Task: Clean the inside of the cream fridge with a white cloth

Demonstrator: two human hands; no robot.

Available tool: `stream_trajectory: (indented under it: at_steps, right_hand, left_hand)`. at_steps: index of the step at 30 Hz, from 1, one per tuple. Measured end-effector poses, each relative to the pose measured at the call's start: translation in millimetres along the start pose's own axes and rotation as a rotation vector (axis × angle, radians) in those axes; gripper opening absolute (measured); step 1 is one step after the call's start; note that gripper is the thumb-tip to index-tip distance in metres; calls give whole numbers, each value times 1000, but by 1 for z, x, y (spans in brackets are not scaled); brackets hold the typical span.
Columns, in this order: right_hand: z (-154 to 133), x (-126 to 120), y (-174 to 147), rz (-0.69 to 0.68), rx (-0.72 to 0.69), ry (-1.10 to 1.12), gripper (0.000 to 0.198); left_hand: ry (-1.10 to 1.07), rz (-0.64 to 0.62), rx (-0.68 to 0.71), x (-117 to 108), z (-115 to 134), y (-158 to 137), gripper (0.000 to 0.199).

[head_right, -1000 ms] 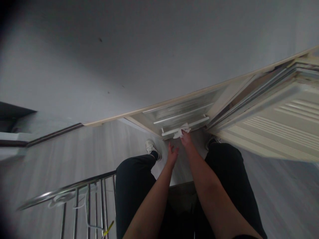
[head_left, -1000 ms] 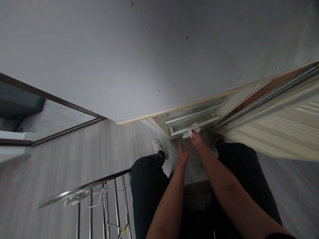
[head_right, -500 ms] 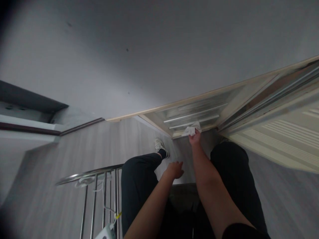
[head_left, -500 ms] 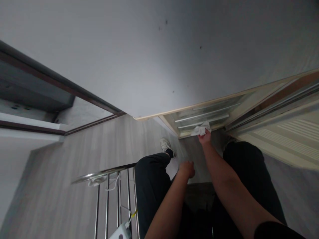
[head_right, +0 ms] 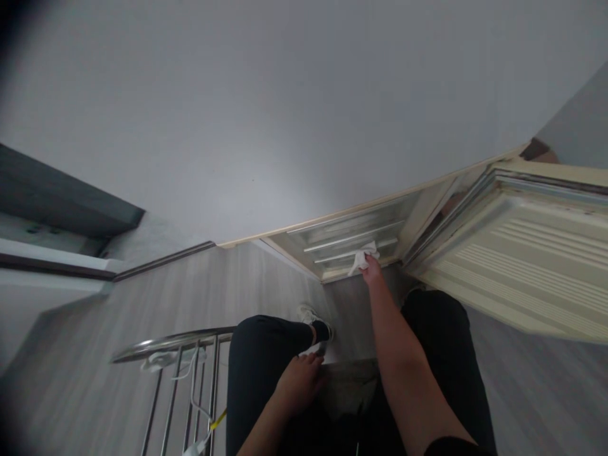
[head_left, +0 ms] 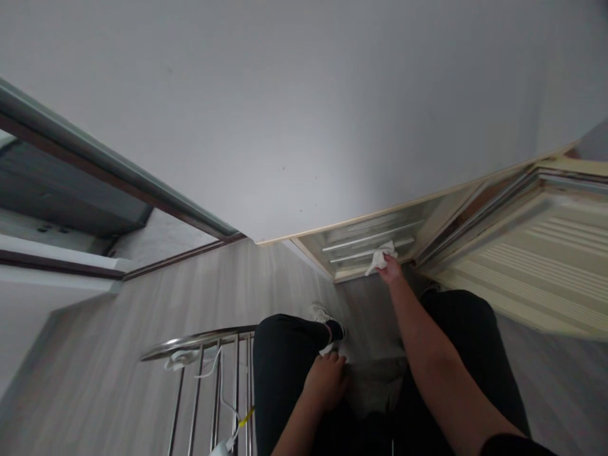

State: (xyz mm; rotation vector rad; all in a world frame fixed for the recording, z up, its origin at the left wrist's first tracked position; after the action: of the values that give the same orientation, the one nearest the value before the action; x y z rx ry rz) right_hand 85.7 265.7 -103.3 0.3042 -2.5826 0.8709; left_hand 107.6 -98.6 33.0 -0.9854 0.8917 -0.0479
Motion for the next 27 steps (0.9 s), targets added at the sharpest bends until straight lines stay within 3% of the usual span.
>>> stream_trajectory:
  at_steps: [5,14,21,24,27]
  right_hand:
    - [20,17,-2,22,108,-18,8]
    - [35,30,0,5,124,-73,11]
    - [36,-15,-33,127,182,-261,21]
    - [37,-31,-65,82,228,-289,24]
    - [35,-33,-103,-33,272,-262,25]
  left_hand:
    - [-60,-86,-50,6,5,35,54]
    - [-101,-121,5,14,17,47,49]
    - [-331,12,-5,18,24,74,52]
    - [-445,107,-2,21,27,84,59]
    - [-571,251,13,15,34,97,70]
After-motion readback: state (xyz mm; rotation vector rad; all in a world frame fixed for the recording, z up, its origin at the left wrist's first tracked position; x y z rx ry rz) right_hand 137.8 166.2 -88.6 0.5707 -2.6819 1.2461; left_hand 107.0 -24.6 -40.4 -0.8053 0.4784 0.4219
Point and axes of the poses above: each hand's wrist, its own y-axis towards the middle knuckle, its own x-axis out of the palm, z = x × y, the point moved 4 cm from there along y, towards the middle knuckle, and after that the axes turned 8 degrees about -x, right-handed, at the moved point
